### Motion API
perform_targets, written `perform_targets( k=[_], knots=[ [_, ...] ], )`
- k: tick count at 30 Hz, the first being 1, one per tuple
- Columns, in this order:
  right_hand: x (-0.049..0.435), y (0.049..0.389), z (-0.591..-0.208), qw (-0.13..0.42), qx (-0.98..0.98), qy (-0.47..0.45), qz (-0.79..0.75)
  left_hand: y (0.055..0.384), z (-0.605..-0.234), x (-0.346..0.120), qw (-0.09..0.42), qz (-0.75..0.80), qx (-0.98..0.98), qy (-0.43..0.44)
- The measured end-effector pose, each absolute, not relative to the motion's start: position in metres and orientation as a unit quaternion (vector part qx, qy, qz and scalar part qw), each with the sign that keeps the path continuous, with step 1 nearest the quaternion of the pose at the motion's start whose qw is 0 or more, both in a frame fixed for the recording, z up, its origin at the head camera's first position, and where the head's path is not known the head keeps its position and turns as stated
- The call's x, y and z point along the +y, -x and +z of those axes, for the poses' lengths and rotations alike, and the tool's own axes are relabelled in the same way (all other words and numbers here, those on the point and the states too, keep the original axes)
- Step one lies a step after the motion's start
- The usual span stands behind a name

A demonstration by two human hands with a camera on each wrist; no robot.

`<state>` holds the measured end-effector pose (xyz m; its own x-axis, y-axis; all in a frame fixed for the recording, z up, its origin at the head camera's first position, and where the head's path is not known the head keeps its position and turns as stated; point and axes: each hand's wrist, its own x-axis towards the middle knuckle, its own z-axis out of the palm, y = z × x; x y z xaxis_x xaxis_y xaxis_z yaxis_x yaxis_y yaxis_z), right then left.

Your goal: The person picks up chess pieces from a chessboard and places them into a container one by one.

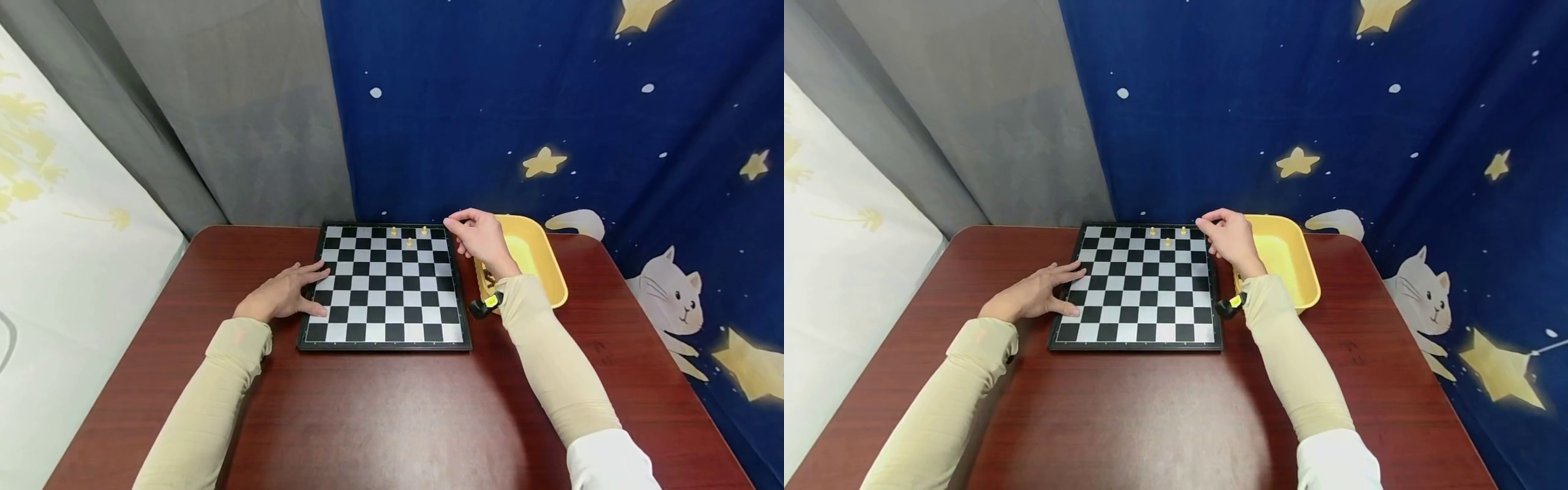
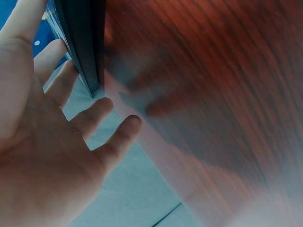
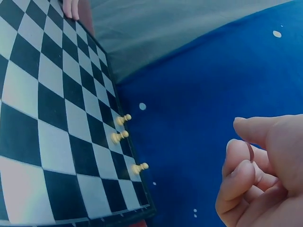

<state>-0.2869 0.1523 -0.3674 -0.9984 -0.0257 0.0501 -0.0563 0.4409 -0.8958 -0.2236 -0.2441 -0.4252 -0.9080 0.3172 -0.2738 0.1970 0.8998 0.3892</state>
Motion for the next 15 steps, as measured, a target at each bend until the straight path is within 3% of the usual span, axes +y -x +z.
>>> perform_targets(
  k=[15],
  knots=[
    [0.123,0.302,-0.392,0.002,-0.832,-0.013,0.554,0.225,-0.428,-0.247,0.165,0.182,0.960,-0.136]
  ],
)
